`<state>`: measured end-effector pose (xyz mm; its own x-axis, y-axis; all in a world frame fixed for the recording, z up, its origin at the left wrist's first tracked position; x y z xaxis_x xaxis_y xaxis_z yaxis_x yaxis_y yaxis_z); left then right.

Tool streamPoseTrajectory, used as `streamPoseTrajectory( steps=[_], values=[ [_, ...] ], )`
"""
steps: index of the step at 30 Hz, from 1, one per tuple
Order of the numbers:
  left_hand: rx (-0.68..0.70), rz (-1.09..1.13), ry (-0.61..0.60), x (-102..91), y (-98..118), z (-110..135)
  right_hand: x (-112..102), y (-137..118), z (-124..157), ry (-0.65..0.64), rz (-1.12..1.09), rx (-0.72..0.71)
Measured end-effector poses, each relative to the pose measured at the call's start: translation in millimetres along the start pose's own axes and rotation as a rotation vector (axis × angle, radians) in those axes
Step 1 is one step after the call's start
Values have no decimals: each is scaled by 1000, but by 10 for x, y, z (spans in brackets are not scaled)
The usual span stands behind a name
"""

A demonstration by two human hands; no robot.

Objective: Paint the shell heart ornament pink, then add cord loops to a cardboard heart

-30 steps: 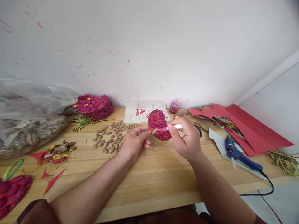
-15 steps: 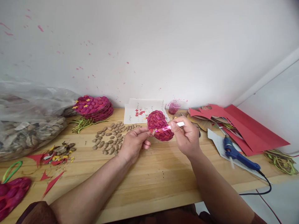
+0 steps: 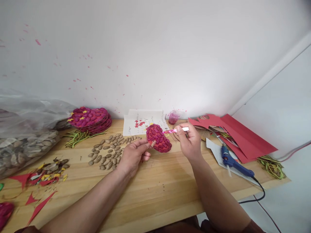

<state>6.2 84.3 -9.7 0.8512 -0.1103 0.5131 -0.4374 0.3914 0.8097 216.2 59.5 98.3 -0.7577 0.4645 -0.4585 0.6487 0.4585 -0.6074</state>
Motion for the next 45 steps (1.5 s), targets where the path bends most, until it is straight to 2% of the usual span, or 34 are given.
streamPoseTrajectory(
  steps=[4, 9, 12, 16, 20, 24, 36, 40, 42, 45],
  values=[
    [-31, -2, -8, -10, -71, -44, -258, 226, -219, 128, 37, 167],
    [-57, -5, -10, -15, -106, -66, -426, 503, -739, 71, 359, 268],
    [-67, -22, -39, 17, -102, -54, -377, 690, -993, 17, 457, 333],
    [-89, -51, -77, 49, -115, -44, -138, 893, -1154, -120, 538, 408],
    [-112, -57, -84, 35, -137, -53, 62, 1065, -1181, -221, 622, 481],
    [-115, -74, -106, 25, -137, -65, 153, 1159, -1178, -284, 677, 500],
    [-140, -76, -113, 30, -149, -52, 85, 1102, -1188, -270, 630, 450],
    [-123, -41, -93, 33, -118, -44, -10, 1092, -1138, -227, 602, 436],
    [-120, -41, -88, 37, -107, -41, -137, 1029, -1081, -128, 534, 407],
    [-121, -63, -75, 35, -99, -33, -350, 805, -875, 66, 273, 330]
  ],
)
Point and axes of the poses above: each hand's wrist, its own z-axis away from the middle knuckle, its own x-axis out of the palm, y = z × x, the point moved 8 cm from there along -z, towards the middle knuckle, and after that the axes turned 6 degrees about -y, right-handed, at the moved point
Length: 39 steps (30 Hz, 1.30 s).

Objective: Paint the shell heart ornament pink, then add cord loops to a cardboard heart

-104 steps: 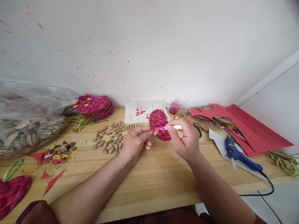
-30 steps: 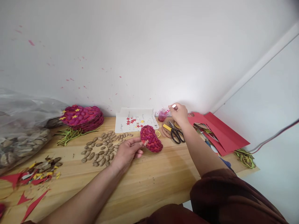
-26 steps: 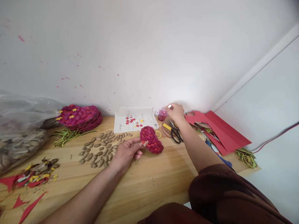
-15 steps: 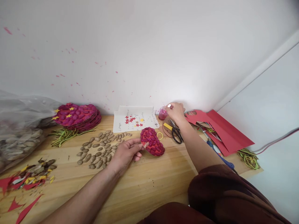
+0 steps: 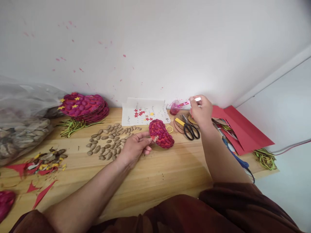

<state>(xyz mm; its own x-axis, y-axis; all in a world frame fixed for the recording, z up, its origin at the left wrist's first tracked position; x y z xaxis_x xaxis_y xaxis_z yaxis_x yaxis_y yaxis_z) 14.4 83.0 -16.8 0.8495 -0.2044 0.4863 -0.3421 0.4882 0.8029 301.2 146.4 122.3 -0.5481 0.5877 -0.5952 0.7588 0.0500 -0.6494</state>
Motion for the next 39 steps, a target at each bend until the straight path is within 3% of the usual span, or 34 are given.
streamPoseTrajectory(
  steps=[2, 5, 10, 18, 28, 34, 39],
  values=[
    [3, -14, 10, -5, 4, 7, -75, -116, 262, -31, -173, -24],
    [6, -35, 8, -8, 1, 14, -22, -347, 725, -198, -355, -21],
    [15, -67, 0, -20, -4, 24, 109, -653, 1204, -313, -384, -105],
    [28, -88, -18, -21, -14, 9, 176, -723, 1256, -330, -311, -220],
    [18, -108, 3, -41, -19, 31, 233, -479, 1207, -290, -285, -148],
    [25, -116, 7, -43, -9, 26, 222, -617, 1259, -315, -344, -221],
    [33, -130, 19, -42, -5, 37, 177, -667, 1271, -267, -231, -272]
  ],
)
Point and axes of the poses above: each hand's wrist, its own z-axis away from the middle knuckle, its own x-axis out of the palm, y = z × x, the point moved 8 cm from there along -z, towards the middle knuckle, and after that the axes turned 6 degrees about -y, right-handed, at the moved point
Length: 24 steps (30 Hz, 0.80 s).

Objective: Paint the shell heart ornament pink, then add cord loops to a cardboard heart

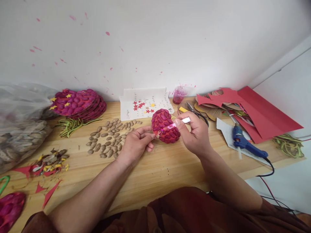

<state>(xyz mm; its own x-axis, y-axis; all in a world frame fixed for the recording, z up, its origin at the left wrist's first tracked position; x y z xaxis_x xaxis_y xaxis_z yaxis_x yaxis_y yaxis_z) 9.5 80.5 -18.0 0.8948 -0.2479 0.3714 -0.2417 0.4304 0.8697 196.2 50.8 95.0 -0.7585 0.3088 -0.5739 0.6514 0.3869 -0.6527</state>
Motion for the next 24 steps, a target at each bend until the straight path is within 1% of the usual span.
streamPoseTrajectory(
  steps=[3, 6, 8, 12, 17, 24],
  values=[
    [10, -17, 4, -3, 1, 1, -35, -24, 9, 29, 3, -27],
    [12, -28, 5, -9, -1, -3, -2, -29, 14, -15, -71, -21],
    [10, -31, 5, -12, -1, -5, 19, -23, 15, -38, -81, -7],
    [-1, -39, 1, -13, 1, -4, 3, 10, 9, -23, -64, 17],
    [-62, -15, -31, 3, -4, 0, 9, 69, -3, -46, -81, 41],
    [-166, 17, -85, 39, -14, 14, 29, 150, -7, -80, -167, 65]
  ],
)
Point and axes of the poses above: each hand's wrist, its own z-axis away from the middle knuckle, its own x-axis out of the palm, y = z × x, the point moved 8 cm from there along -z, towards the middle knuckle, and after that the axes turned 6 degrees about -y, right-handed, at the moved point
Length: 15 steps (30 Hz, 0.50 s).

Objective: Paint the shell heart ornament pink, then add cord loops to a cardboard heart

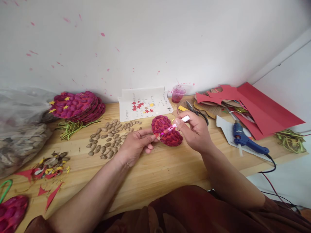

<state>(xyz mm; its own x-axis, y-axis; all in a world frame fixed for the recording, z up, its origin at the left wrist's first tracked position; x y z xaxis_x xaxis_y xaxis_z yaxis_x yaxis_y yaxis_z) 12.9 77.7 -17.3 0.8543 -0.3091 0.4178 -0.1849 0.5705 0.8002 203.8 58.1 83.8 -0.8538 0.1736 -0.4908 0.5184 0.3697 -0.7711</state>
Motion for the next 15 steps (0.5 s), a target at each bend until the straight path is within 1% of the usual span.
streamPoseTrajectory(
  steps=[5, 10, 15],
  values=[
    [-28, -47, -37, 13, -7, 7, 3, 21, 1, -30, -25, 1],
    [-45, -91, -40, 3, -23, 14, 6, 21, 7, -55, -19, -15],
    [-53, -121, -44, 46, -16, 35, 5, 1, 9, -68, -14, -26]
  ],
)
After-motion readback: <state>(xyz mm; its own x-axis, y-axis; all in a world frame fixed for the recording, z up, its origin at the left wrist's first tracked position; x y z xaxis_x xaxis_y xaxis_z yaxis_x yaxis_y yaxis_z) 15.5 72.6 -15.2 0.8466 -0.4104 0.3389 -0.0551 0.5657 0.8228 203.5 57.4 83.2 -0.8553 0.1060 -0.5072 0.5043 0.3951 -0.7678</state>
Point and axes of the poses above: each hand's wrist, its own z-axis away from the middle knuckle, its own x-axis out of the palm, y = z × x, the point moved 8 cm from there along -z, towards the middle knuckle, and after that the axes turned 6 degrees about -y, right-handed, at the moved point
